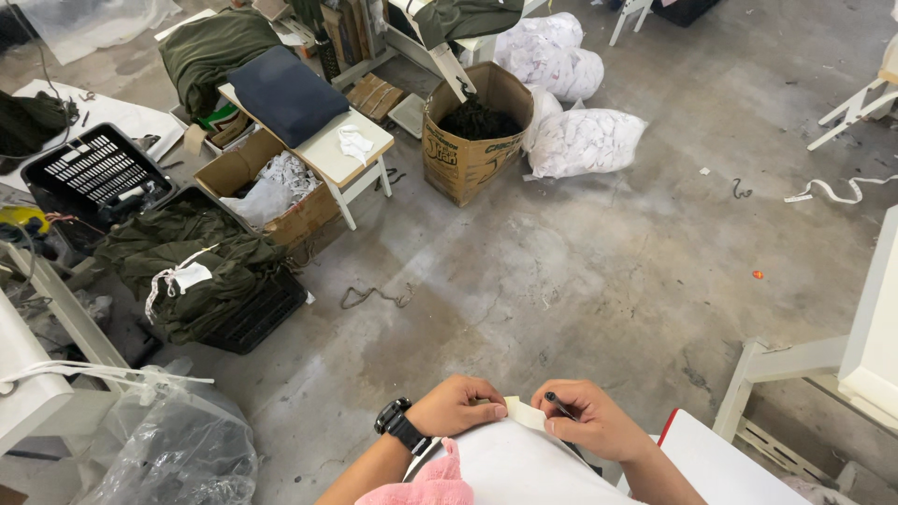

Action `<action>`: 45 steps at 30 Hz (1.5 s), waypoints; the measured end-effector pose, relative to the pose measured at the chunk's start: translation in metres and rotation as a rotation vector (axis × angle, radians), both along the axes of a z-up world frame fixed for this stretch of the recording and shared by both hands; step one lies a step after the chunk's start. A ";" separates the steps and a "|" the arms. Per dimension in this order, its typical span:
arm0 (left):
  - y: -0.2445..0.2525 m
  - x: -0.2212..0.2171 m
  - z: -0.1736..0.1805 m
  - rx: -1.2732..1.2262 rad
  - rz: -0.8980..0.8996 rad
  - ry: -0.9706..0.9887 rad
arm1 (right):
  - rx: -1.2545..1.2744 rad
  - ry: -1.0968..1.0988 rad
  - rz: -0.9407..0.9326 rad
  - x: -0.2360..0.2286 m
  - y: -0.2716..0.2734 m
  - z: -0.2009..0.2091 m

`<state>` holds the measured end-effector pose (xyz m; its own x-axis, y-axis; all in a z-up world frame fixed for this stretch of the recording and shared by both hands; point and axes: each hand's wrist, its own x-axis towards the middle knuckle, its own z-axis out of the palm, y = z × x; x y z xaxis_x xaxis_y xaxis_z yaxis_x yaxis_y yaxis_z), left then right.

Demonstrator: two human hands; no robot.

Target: The person writes identification numbers on masking tape using a pen, pulls and tears the tape pieces from the roll, and applies them as labels to different fabric rolls.

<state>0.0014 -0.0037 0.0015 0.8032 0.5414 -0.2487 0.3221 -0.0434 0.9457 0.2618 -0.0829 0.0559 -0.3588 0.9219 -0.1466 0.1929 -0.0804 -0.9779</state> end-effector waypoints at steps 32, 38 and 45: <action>0.004 0.004 -0.005 -0.028 0.033 0.015 | 0.018 -0.048 0.038 0.004 0.010 0.003; 0.005 0.005 -0.009 -0.034 0.033 -0.015 | 0.028 -0.030 0.047 0.005 0.013 0.004; 0.005 0.007 -0.015 -0.045 0.042 -0.020 | -0.003 -0.035 0.032 0.007 0.012 0.004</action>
